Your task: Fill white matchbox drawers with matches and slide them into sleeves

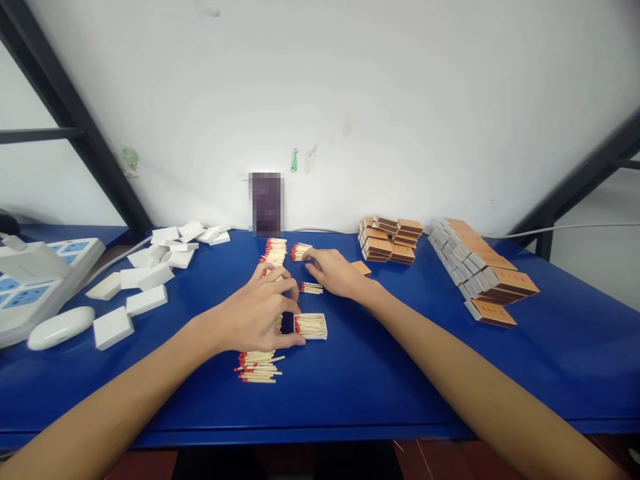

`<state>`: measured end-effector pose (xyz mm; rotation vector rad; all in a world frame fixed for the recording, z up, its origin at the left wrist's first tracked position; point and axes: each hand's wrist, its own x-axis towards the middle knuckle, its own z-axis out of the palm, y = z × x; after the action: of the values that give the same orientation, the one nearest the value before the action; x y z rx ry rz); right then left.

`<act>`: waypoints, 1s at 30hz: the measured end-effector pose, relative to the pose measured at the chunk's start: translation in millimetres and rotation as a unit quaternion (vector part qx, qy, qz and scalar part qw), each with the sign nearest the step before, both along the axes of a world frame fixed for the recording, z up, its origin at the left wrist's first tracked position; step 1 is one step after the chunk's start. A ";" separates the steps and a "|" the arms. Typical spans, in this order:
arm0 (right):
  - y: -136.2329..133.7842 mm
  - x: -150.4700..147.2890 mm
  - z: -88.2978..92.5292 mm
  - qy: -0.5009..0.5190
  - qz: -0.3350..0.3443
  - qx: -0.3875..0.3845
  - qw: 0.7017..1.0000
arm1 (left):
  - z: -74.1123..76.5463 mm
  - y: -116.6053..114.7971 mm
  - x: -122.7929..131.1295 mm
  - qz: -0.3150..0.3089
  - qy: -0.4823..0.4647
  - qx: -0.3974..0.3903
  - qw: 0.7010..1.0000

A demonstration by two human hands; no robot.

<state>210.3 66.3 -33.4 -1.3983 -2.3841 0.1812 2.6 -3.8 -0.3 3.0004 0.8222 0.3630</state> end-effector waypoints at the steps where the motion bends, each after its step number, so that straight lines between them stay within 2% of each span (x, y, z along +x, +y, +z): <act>1: 3.1 -2.3 -1.4 -0.006 -0.005 0.001 1.000 | 0.1 -0.1 0.1 0.001 0.001 -0.001 1.000; 20: 7.1 -6.6 -8.0 -0.045 -0.039 0.007 0.998 | -2.1 -0.1 -0.3 0.015 -0.005 -0.018 1.000; 30: -1.3 -0.9 -3.0 -0.036 -0.002 0.005 0.999 | -1.1 -0.8 -0.7 0.013 -0.008 -0.015 1.000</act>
<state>209.4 65.1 -36.5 -1.4290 -2.4361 0.1195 1.9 -4.6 -1.4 2.9581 0.8573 0.3707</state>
